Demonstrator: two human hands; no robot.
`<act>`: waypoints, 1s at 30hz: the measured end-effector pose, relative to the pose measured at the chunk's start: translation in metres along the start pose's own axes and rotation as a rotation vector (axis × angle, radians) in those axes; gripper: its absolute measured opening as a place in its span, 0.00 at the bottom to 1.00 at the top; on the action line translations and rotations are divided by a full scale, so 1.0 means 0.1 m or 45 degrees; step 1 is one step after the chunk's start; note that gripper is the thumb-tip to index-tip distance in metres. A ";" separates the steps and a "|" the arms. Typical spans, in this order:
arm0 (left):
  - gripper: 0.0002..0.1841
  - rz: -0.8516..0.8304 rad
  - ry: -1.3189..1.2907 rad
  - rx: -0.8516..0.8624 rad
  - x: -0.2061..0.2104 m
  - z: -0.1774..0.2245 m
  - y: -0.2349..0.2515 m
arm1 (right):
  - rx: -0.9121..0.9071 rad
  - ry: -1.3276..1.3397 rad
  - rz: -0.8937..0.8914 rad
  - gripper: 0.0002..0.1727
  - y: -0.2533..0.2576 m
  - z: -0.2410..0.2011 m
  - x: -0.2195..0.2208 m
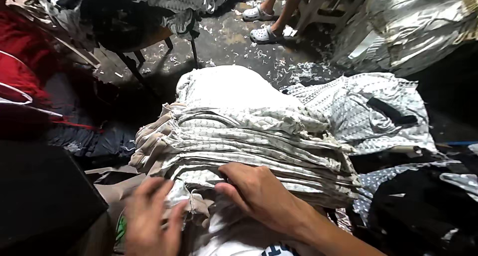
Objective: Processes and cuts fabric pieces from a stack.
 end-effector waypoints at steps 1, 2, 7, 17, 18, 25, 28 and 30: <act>0.23 -0.018 0.003 0.058 0.18 0.05 -0.01 | 0.019 0.019 -0.022 0.27 0.00 0.00 0.01; 0.22 -0.037 0.052 0.096 0.34 0.05 -0.04 | 0.032 0.024 -0.039 0.27 0.00 0.02 0.02; 0.32 -0.170 -0.102 -0.110 0.21 -0.18 -0.21 | -0.052 -0.059 -0.104 0.26 -0.12 0.07 -0.04; 0.17 0.029 0.172 0.129 0.23 -0.32 -0.53 | -0.030 0.355 -0.370 0.18 0.03 -0.26 0.24; 0.15 0.096 0.169 0.155 0.28 -0.35 -0.52 | 0.027 0.466 -0.447 0.22 0.03 -0.28 0.23; 0.20 0.204 -0.078 -0.064 0.07 -0.40 -0.45 | -0.063 0.262 -0.425 0.21 -0.01 -0.34 0.32; 0.19 0.307 -0.080 0.020 0.06 -0.36 -0.51 | -0.175 -0.001 -0.427 0.11 0.15 -0.40 0.42; 0.17 0.360 -0.094 0.091 0.14 -0.30 -0.60 | -0.135 0.001 -0.491 0.07 0.32 -0.41 0.44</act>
Point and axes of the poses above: each hand's wrist, its own y-axis towards the middle knuckle, its own x-axis out of the palm, z = x × y, the point moved 1 cm from there along y, towards the middle knuckle, and after that the axes turned 4 degrees about x, right-handed, at the moved point
